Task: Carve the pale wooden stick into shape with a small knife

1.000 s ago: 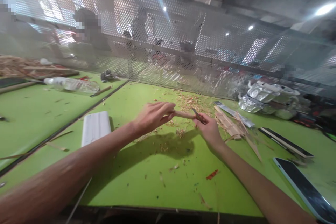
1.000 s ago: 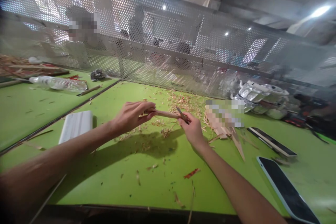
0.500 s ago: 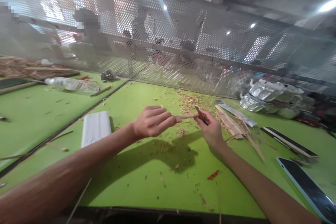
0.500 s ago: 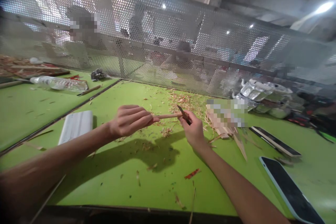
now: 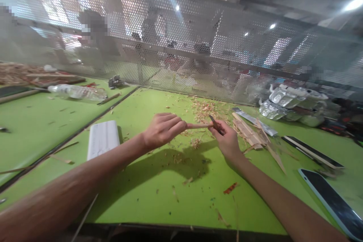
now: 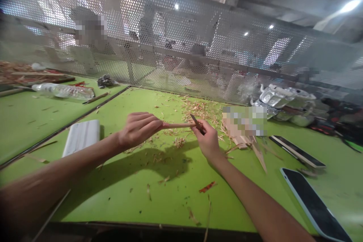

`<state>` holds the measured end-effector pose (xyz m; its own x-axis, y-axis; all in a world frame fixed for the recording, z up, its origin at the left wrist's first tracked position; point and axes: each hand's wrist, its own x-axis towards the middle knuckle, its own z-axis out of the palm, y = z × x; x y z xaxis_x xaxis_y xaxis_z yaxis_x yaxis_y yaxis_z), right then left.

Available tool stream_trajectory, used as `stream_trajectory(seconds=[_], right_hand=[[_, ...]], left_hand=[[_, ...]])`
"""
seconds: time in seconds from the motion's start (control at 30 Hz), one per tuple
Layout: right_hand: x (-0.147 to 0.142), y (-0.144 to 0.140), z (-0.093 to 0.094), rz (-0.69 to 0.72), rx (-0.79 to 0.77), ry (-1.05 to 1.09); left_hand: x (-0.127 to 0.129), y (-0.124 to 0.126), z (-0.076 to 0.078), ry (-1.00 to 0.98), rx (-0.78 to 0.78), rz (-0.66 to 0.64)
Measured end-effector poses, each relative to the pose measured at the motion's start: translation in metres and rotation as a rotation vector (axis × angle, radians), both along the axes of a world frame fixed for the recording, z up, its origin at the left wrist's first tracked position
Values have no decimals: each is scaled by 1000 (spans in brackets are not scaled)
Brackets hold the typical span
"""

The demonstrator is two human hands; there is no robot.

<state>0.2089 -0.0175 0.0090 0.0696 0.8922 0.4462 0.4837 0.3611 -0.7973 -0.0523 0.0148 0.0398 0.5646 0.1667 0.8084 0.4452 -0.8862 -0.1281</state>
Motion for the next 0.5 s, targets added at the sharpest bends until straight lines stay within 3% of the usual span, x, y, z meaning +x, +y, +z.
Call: stream_trajectory(seconds=[0.13,0.23,0.33,0.5], right_hand=[[1,0,-1,15,-21,7],[0,-1,-1,30,-36,13],[-1,-2,0,32,-21,14],[2,1,1,17,5,-3]], left_hand=[[2,5,-5,-72,163,-39],[3,8,-7,-113,165,-63],[3,8,-8,-100,31,-59],[2,11,-9,-77,-339,-64]])
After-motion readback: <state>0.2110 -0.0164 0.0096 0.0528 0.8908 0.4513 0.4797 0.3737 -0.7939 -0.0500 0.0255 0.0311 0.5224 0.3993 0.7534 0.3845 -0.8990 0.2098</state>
